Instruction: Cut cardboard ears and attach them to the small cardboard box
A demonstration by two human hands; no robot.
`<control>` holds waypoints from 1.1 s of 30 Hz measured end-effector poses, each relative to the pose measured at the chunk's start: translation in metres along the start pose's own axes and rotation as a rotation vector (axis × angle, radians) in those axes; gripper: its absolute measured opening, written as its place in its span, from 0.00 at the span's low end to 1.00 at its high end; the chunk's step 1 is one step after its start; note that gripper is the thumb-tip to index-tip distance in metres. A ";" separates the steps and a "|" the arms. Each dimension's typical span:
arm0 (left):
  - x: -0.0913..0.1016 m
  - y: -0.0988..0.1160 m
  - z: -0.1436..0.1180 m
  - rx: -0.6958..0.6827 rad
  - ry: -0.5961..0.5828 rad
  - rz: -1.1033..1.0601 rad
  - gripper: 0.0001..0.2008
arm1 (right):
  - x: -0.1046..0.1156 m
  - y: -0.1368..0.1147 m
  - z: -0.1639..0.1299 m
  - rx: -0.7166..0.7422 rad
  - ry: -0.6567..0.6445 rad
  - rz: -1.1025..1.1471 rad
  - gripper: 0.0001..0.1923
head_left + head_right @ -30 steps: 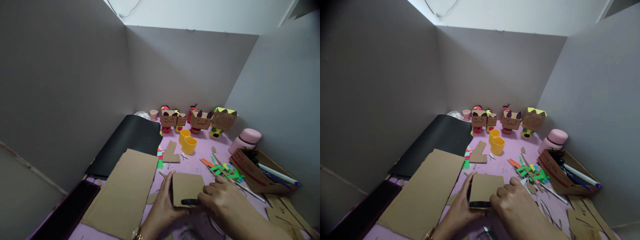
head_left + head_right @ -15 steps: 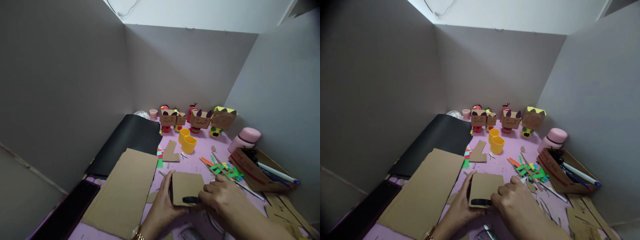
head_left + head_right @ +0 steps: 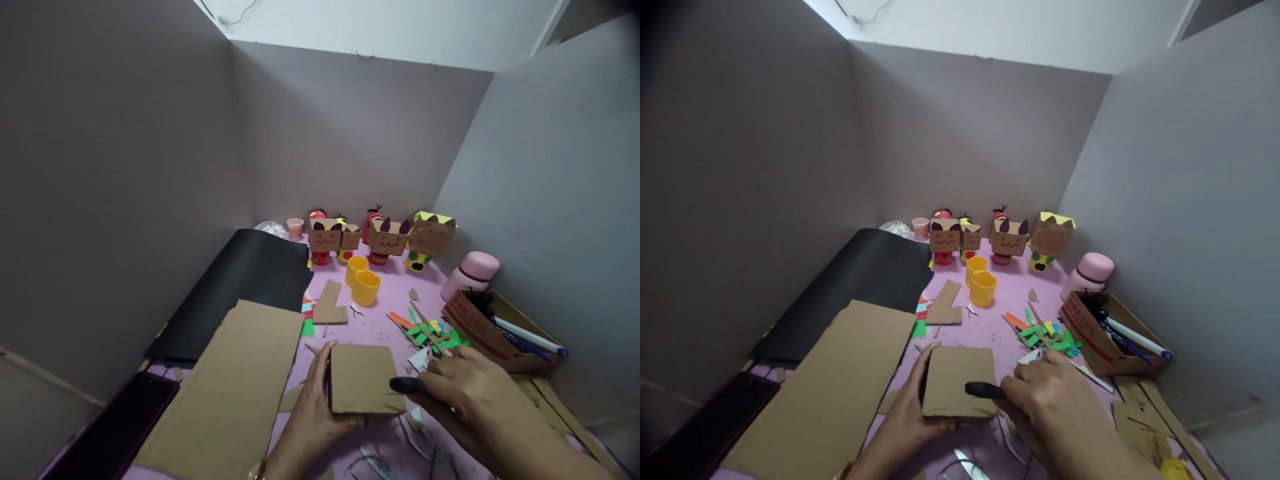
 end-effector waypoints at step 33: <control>0.004 -0.008 0.003 0.109 -0.060 0.146 0.53 | -0.016 0.017 -0.013 0.033 -0.121 0.007 0.09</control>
Point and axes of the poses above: each hand's wrist, its own z-axis towards the middle knuckle, its own x-axis out of the back of the hand, y = z × x, the point moved 5 cm from there along z, towards the middle knuckle, and after that the axes turned 13 degrees about -x, right-handed, at the moved point
